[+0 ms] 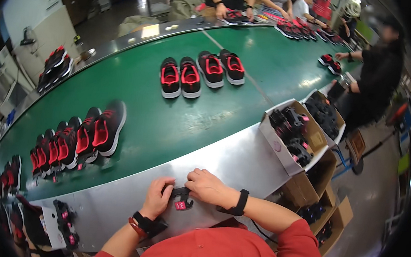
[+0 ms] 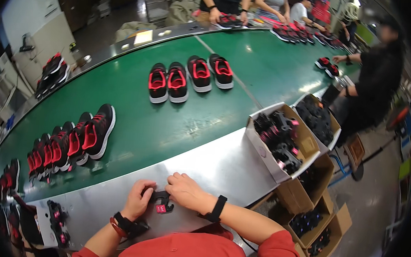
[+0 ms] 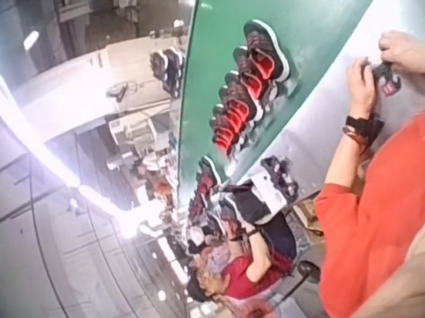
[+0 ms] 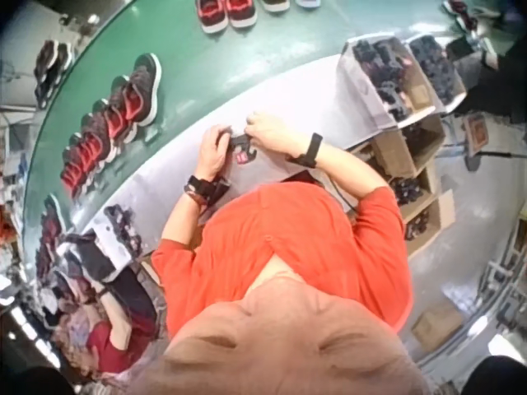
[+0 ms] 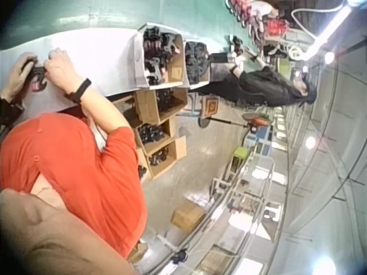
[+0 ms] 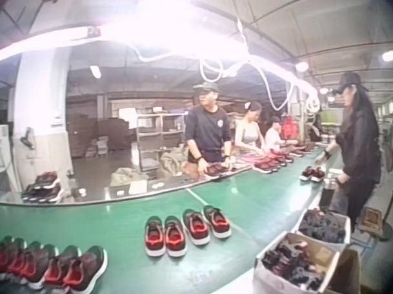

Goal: Attaching price tags and hooks to newly manufactured athletic shoes on an assembly line conveyor belt.

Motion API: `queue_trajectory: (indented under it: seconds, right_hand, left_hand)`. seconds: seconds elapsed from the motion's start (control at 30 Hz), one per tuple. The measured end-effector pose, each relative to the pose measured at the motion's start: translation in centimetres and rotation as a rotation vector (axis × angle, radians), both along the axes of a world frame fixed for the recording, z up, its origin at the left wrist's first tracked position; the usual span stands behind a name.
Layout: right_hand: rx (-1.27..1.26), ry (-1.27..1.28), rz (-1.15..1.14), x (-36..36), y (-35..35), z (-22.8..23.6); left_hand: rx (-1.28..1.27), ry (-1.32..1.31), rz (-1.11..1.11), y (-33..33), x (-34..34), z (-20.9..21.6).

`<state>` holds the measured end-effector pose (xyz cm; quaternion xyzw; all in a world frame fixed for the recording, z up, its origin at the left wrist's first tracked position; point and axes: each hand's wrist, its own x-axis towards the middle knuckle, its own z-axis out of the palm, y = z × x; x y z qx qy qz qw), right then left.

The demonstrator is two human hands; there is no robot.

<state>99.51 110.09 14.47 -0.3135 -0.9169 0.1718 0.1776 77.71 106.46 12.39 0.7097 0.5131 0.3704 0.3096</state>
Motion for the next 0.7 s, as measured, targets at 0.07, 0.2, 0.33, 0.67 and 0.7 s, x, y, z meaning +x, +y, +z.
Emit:
queue_trajectory:
  seconds: [0.07,0.2,0.33,0.67,0.7]
  right_hand:
    - [-0.049,-0.070,0.013,-0.2,0.6,0.1]
    - [-0.149,-0.053,0.026,-0.1,1.4,0.5]
    - [-0.261,-0.013,0.035,0.4,3.0,0.8]
    - [-1.183,0.254,-0.113,2.8,10.7,2.1]
    - [-1.248,0.403,-0.146,2.9,11.8,0.9]
  left_hand:
    - [-0.220,-0.167,0.060,1.8,-1.6,-0.5]
    - [-0.170,-0.136,0.093,8.0,-4.5,1.0]
    - [-0.097,0.036,0.096,14.9,-5.7,2.5]
    - [0.154,0.365,0.039,31.4,-2.5,2.4]
    - [0.171,0.401,0.025,32.7,-2.0,2.2]
